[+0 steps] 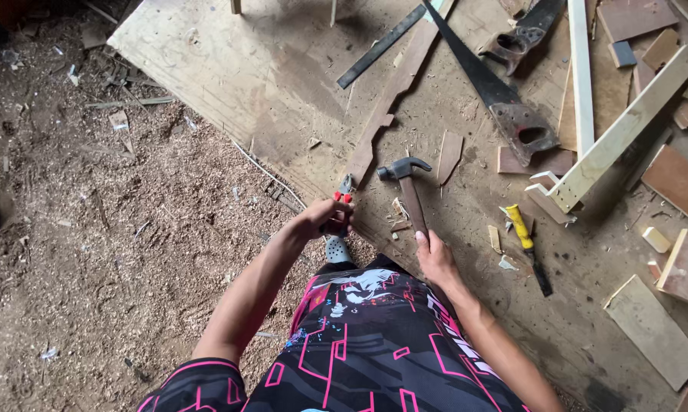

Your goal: The person uses a hammer to repeatedly strike a small wooden piece on a workbench. They also use pliers to hold the wood while hammering and adjust the wood's position between strikes.

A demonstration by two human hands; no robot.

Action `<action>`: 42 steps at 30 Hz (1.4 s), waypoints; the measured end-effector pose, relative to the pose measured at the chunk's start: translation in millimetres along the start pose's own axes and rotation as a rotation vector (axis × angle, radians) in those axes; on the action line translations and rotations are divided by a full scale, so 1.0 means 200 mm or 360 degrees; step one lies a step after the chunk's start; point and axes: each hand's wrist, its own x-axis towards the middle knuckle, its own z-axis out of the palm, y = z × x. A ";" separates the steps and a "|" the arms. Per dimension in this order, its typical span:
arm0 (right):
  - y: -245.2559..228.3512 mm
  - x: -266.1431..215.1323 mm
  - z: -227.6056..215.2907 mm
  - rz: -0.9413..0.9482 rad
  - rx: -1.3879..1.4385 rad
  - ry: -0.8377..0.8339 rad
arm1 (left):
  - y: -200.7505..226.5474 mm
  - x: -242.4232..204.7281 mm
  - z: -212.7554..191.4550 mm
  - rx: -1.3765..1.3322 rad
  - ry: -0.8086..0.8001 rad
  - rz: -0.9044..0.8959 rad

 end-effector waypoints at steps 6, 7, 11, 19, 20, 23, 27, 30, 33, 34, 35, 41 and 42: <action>0.00 0.00 0.00 -0.0048 -0.0027 0.0017 | -0.07 0.04 0.08 -0.0217 -0.0013 0.0130; 0.01 0.00 0.00 -0.0127 -0.0050 0.0056 | -0.09 0.06 0.09 -0.0236 0.0008 0.0132; 0.00 0.00 0.02 -0.0100 -0.0014 0.0055 | -0.17 0.13 0.08 0.0215 0.0364 0.0280; -0.15 -0.04 -0.08 0.0173 0.0239 -0.0138 | -0.22 -0.03 0.12 0.0992 0.0835 0.0541; -0.17 -0.05 -0.10 0.0175 0.0317 -0.0176 | -0.25 -0.07 0.15 0.0985 0.0820 0.0513; -0.20 0.00 -0.17 0.0201 0.0464 -0.0208 | -0.35 -0.18 0.23 0.1031 0.0983 0.0778; -0.21 0.08 -0.27 0.0270 0.0746 -0.0163 | -0.46 -0.22 0.26 0.0730 0.1098 0.0852; -0.26 0.14 -0.29 0.0374 0.0784 -0.0043 | -0.55 -0.23 0.23 0.0511 0.1243 0.0808; -0.33 0.15 -0.20 0.0337 0.0917 -0.0005 | -0.58 -0.22 0.17 0.0354 0.1302 0.0824; -0.35 0.17 -0.17 0.0289 0.0730 -0.0114 | -0.57 -0.21 0.15 0.0394 0.1378 0.0848; -0.35 0.19 -0.15 0.0240 0.0544 -0.0218 | -0.56 -0.20 0.13 0.0436 0.1454 0.0870; -0.20 0.30 -0.20 0.0136 0.0705 -0.0402 | -0.40 -0.19 0.12 0.0550 0.1641 0.0982; -0.22 0.35 -0.21 0.0206 0.0861 -0.0468 | -0.31 -0.17 0.13 0.0466 0.1584 0.0997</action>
